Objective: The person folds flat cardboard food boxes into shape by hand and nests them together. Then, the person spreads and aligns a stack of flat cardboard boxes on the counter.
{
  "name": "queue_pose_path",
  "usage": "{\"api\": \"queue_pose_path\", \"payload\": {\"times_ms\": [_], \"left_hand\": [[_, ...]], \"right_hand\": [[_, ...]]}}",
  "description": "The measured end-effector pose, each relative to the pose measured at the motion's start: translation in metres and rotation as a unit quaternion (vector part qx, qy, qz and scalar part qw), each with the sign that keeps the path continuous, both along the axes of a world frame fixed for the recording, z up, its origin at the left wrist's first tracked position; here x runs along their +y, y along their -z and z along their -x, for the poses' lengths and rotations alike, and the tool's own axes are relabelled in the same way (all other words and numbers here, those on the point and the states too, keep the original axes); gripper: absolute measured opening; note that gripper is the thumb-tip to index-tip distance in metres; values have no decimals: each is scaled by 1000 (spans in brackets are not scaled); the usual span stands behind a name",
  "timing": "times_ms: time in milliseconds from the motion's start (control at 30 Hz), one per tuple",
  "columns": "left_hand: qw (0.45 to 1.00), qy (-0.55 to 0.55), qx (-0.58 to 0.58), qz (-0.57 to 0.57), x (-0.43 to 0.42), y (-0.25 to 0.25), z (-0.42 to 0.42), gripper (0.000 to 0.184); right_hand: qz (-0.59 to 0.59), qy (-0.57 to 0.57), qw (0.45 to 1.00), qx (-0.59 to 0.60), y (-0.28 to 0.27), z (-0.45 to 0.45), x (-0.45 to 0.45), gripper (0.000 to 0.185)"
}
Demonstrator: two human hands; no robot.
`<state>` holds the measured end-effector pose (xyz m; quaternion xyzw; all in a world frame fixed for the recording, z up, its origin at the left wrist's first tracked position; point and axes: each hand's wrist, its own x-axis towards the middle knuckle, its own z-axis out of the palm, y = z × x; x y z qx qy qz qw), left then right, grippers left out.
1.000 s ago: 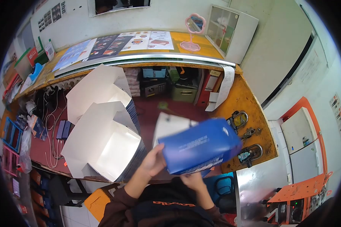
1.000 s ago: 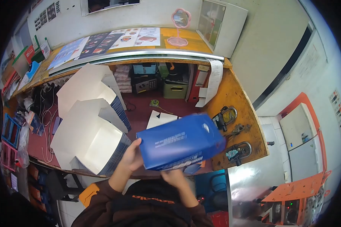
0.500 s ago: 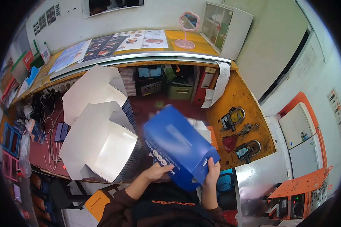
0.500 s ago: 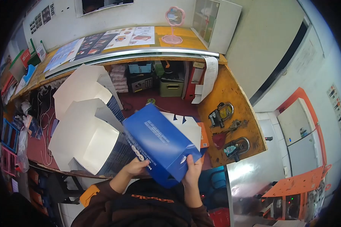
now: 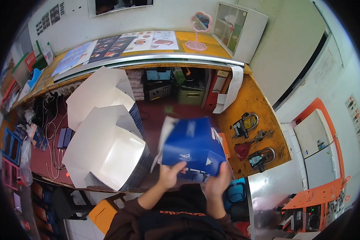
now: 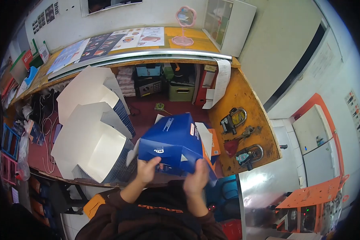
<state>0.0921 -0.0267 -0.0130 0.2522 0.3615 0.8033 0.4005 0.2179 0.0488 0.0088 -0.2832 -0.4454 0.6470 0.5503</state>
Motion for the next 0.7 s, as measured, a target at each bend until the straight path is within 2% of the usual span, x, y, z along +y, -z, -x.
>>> {"api": "queue_pose_path", "payload": {"times_ms": [33, 100, 133, 167, 200, 233, 267, 300, 333, 367, 400, 467, 533, 567, 600, 633, 667, 700], "left_hand": [[996, 6, 75, 38, -5, -2, 11, 33], [969, -15, 237, 71, -7, 2, 24, 35], [969, -15, 236, 72, -5, 8, 24, 35], [962, -18, 258, 93, -5, 14, 23, 30], [953, -22, 279, 114, -6, 18, 22, 25], [953, -24, 278, 115, -6, 17, 16, 25], [961, -21, 253, 107, -4, 13, 5, 19], [968, -17, 228, 99, -1, 11, -7, 14], [988, -29, 154, 14, 6, 16, -20, 11], [986, -36, 160, 1, 10, 13, -26, 11], [985, -43, 168, -13, 12, 9, -29, 12], [983, -9, 182, -12, 12, 24, -18, 16], [995, 9, 76, 59, 12, 23, -7, 20], [989, 63, -120, -67, 11, 17, -7, 34], [989, 62, -120, -68, 8, 14, -1, 34], [955, 108, -259, -96, 3, 13, 8, 42], [899, 151, -393, -122, -1, 13, 13, 49], [938, 142, -296, -111, 1, 26, 12, 40]], "right_hand": [[112, -70, 988, 76, -16, -8, 11, 27], [225, -170, 951, 125, -17, -31, 33, 19], [268, -218, 925, 160, -15, -38, 39, 16], [269, -218, 925, 159, -8, -35, 38, 16], [161, -135, 975, 71, -1, -28, 33, 15], [47, -50, 997, -18, 4, -20, 24, 16], [44, 11, 993, -111, 1, -12, 8, 15], [26, 85, 996, -31, 17, 11, -3, 13], [8, 158, 986, 49, 32, 28, -10, 12], [97, 45, 988, 112, 20, 28, -17, 11], [182, -71, 965, 174, 7, 27, -22, 10], [249, -174, 931, 203, 8, 23, -8, 9], [286, -200, 912, 214, 8, 12, 7, 12], [286, -202, 912, 212, 6, 12, 8, 12], [260, -150, 935, 188, 3, 13, 8, 17], [233, -96, 954, 164, -1, 14, 8, 22], [234, -95, 953, 164, 2, 16, 7, 22], [160, -47, 977, 131, 7, 19, 7, 27]]}}
